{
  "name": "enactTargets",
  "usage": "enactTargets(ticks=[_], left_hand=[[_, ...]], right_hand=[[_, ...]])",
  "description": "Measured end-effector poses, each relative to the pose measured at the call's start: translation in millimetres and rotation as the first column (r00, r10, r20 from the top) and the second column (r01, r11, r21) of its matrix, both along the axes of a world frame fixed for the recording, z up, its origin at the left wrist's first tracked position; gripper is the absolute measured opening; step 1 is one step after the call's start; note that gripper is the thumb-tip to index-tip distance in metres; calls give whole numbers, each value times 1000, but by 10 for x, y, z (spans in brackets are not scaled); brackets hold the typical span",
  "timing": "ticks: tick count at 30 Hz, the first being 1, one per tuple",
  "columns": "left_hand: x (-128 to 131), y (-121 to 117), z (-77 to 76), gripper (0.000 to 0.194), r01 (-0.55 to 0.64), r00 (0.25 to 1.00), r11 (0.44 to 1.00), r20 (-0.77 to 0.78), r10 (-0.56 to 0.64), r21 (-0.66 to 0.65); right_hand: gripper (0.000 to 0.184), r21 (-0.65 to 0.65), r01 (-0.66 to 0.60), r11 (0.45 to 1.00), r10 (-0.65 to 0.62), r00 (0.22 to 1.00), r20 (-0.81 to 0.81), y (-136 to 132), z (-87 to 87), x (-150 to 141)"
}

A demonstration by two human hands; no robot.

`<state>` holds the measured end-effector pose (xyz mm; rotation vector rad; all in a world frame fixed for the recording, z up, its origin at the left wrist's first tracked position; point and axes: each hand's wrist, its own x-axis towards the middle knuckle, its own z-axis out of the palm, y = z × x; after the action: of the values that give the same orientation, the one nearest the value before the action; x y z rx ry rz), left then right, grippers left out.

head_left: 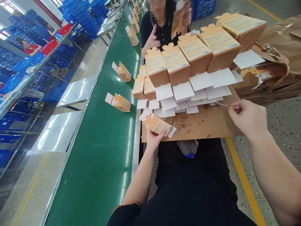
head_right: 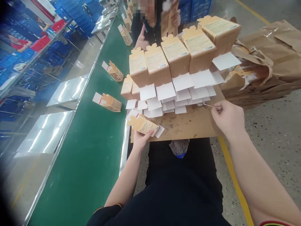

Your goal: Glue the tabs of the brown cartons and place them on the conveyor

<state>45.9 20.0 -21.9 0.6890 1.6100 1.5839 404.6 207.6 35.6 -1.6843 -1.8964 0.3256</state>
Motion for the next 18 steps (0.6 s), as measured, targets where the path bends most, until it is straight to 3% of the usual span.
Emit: enactTargets(ticks=[3, 5, 8, 12, 18], left_hand=[[20, -8, -43, 84, -16, 999, 1000, -30, 16, 5], [3, -11, -53, 86, -37, 998, 999, -55, 36, -3], [-52, -5, -29, 88, -51, 994, 998, -98, 47, -34], [-104, -2, 67, 81, 18, 992, 998, -126, -26, -67], [-90, 5, 152, 80, 34, 987, 996, -156, -47, -84]], right_hand=[[7, -34, 39, 999, -47, 964, -262, -609, -151, -25], [16, -60, -91, 994, 57, 905, -422, -1034, -237, -247], [18, -47, -291, 956, 230, 836, -499, -1458, -369, -716], [16, 9, -440, 898, 385, 775, -502, -1582, -546, -1159], [19, 46, -536, 843, 508, 763, -399, -1516, -696, -1366]])
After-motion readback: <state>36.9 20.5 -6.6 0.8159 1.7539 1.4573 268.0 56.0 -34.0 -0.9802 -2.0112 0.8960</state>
